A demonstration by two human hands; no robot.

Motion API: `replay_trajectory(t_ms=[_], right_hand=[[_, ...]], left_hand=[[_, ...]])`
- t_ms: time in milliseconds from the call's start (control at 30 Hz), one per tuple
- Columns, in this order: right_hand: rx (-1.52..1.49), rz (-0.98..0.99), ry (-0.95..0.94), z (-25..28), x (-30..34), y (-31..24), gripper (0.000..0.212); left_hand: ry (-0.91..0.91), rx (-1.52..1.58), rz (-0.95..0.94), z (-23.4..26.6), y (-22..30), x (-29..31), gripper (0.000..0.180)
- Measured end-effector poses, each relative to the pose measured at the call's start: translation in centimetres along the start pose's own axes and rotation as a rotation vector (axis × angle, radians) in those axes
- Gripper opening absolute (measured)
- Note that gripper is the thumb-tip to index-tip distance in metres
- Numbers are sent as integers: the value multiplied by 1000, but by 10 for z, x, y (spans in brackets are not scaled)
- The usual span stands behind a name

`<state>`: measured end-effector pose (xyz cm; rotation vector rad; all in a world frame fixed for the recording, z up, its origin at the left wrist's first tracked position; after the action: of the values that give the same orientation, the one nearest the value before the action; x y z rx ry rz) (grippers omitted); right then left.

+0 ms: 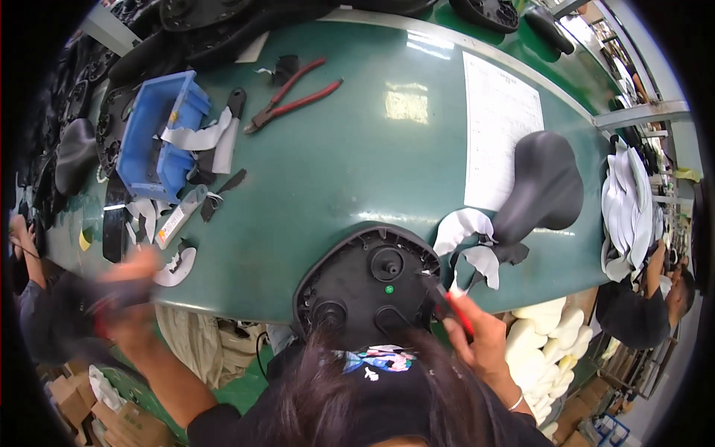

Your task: The person is trimming excess fabric from the edges of bicycle seats using a utility knife.

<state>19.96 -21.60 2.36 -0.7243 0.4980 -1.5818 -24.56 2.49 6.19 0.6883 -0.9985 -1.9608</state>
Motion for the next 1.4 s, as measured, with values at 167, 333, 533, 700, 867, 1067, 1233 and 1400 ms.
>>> replay_trajectory(t_ms=[167, 333, 533, 700, 867, 1067, 1233, 1400], right_hand=[[-454, -160, 59, -16, -61, 25, 88], [-326, 59, 177, 39, -125, -6, 82], [-530, 98, 661, 184, -217, 66, 31], [-711, 17, 644, 217, -340, 179, 38], [-800, -99, 644, 224, -428, 241, 50], [-1055, -38, 704, 223, -403, 248, 36], [-1141, 43, 434, 141, -260, 139, 27], [-1095, -105, 315, 31, -129, 65, 36]], left_hand=[[-615, -659, 124, -136, 50, -75, 60], [-789, 386, 220, -232, 35, -129, 51], [-116, 1214, -21, -165, 83, -275, 59], [-390, 478, -183, -243, 91, -308, 35], [-345, 88, -235, -327, 50, -269, 15], [-334, 295, -123, -321, 50, -275, 15], [-348, 386, -103, -321, 21, -269, 27], [-459, 1071, -11, -332, 31, -256, 41]])
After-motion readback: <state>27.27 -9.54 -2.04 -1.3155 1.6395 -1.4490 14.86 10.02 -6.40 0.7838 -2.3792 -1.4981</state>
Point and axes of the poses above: each hand's wrist, its own x-axis away from the middle knuckle, its own z-axis out of the back of the hand, y = z × x, the point moved 6 cm from there along -x, towards the middle knuckle, and after that the axes turned 15 degrees about -y, right-handed, at the moved point
